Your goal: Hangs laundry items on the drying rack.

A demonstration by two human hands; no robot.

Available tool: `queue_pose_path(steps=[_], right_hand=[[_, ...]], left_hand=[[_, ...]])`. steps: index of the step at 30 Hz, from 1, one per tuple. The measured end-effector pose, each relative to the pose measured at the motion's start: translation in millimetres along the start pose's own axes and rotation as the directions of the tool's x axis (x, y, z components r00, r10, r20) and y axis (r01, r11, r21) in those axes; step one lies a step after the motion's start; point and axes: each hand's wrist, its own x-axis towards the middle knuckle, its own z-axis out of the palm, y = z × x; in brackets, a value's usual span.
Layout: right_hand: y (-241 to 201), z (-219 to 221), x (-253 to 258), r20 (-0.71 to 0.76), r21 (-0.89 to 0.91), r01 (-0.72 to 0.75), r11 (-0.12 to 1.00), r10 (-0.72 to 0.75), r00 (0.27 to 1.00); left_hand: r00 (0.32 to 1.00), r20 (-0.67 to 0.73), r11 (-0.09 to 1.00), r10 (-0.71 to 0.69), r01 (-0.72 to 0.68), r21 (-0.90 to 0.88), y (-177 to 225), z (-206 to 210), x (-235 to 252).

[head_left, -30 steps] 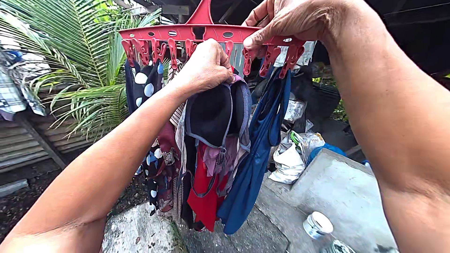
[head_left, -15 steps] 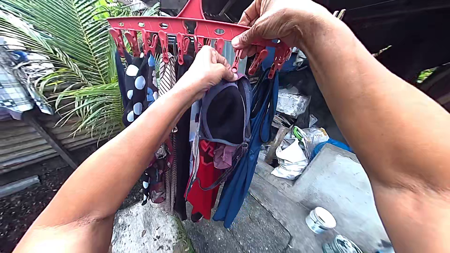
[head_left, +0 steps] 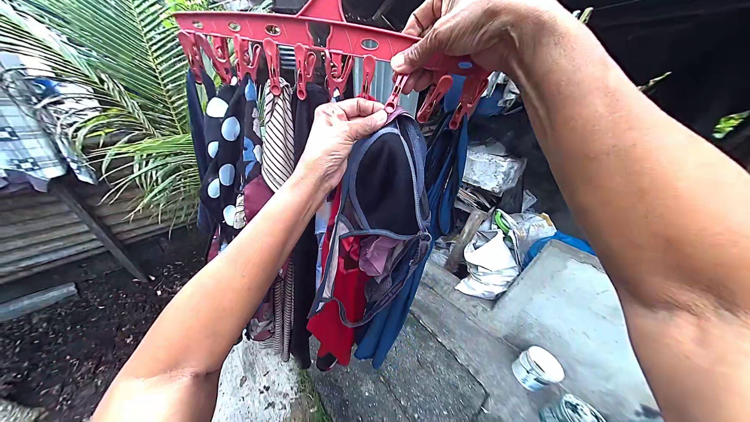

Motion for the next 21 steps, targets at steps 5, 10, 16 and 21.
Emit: queue_pose_path(steps=[5,10,16,21], right_hand=[[2,0,-1,-0.012,0.003,-0.005,1.000,0.005,1.000],[3,-1,-1,-0.012,-0.010,-0.005,1.000,0.005,1.000],[6,2,-3,-0.045,0.000,-0.024,1.000,0.023,0.999],[7,0,-2,-0.010,-0.027,0.026,0.999,-0.026,1.000]], left_hand=[[0.892,0.001,0.855,0.452,-0.433,0.287,-26,8,2],[0.781,-0.043,0.689,0.623,-0.522,0.504,-34,15,5],[0.838,-0.187,0.810,0.512,-0.398,0.430,-34,26,16],[0.810,-0.201,0.781,0.550,-0.415,0.466,-31,27,15]])
